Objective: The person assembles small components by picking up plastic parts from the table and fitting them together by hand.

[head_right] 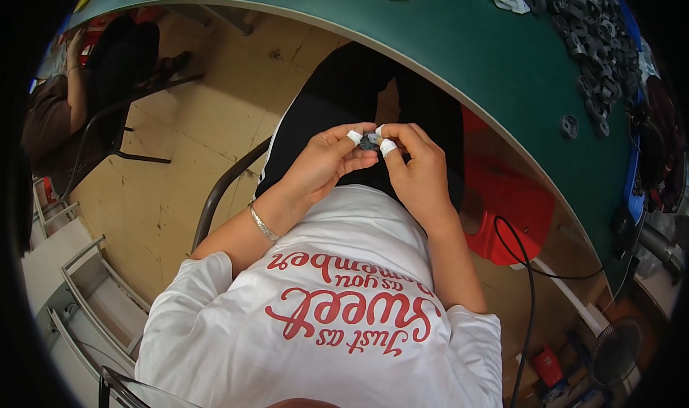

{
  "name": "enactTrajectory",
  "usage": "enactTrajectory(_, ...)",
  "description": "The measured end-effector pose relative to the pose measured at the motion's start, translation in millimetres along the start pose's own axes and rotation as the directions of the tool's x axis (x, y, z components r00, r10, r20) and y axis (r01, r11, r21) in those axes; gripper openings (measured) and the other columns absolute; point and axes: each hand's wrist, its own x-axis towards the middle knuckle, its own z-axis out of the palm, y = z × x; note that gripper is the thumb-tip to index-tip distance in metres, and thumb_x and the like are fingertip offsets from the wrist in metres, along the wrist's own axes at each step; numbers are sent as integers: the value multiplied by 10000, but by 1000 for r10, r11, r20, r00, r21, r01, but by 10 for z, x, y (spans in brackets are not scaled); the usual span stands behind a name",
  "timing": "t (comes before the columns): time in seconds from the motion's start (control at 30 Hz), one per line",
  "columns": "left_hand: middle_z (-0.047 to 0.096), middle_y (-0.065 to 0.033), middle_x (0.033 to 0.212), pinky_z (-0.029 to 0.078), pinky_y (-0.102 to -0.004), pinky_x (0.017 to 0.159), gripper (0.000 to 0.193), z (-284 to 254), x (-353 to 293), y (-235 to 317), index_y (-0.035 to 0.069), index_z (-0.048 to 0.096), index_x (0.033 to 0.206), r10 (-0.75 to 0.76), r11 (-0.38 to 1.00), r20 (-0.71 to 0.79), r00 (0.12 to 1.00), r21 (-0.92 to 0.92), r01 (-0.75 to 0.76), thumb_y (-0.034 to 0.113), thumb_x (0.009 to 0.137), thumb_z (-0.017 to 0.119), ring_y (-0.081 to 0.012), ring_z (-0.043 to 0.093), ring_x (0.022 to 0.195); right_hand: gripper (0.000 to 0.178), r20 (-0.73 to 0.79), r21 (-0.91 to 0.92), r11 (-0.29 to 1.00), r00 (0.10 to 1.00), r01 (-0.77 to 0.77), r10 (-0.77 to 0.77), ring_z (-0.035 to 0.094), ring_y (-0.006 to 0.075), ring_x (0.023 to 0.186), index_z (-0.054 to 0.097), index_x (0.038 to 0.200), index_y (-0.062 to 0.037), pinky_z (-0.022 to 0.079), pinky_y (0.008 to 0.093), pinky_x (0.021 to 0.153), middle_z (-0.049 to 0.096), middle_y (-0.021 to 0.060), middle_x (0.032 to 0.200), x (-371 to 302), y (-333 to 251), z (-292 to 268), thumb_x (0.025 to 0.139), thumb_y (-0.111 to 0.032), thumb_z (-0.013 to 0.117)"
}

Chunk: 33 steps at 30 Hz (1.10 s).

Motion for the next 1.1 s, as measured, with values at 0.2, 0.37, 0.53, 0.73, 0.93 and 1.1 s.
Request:
enactTrajectory(0.2,618,-118,1036,565,-267,845,307,16,-19,36,-61,512,1242,-21,999,-15,1000,-37,21,102,991,443,-145,643,861,120,1,-39,999,999,-32,32,597,154,688,606,938,4,490,275,629,626,84,844,-16,-10,56,823,38,601)
enactTrajectory(0.37,618,-119,1044,559,-273,859,313,26,-19,-3,-70,505,1248,17,1000,-6,1000,19,-17,91,987,446,-145,635,895,126,23,1,992,992,-124,124,591,130,690,613,926,1,488,260,620,626,70,834,-15,39,83,805,34,616)
enactTrajectory(0.53,617,-116,1056,553,-273,862,312,22,-39,-8,-74,502,1250,24,999,-9,1000,41,-24,62,975,449,-147,633,900,119,80,151,934,946,-323,314,587,101,685,624,909,-7,486,243,615,632,54,821,-13,127,102,797,34,625)
enactTrajectory(0.73,621,-119,1058,549,-269,849,320,-42,-17,-68,-75,496,1241,69,994,11,998,88,-69,24,936,483,-154,645,898,117,158,288,860,906,-422,392,587,75,698,620,936,22,488,223,633,637,46,806,11,357,114,819,34,615)
enactTrajectory(0.93,639,-104,1008,550,-258,820,301,-39,1,-64,-76,510,1208,20,996,11,1000,82,-21,21,923,510,-133,652,861,118,215,391,791,882,-470,419,609,81,732,621,953,30,502,216,666,647,41,842,14,316,91,837,35,601)
enactTrajectory(1.1,645,-96,995,544,-239,801,288,-20,10,-95,-67,521,1197,36,990,13,999,139,-38,23,924,516,-115,643,845,131,209,312,838,893,-447,399,617,82,733,624,972,34,519,227,682,655,50,830,15,317,82,853,53,575)
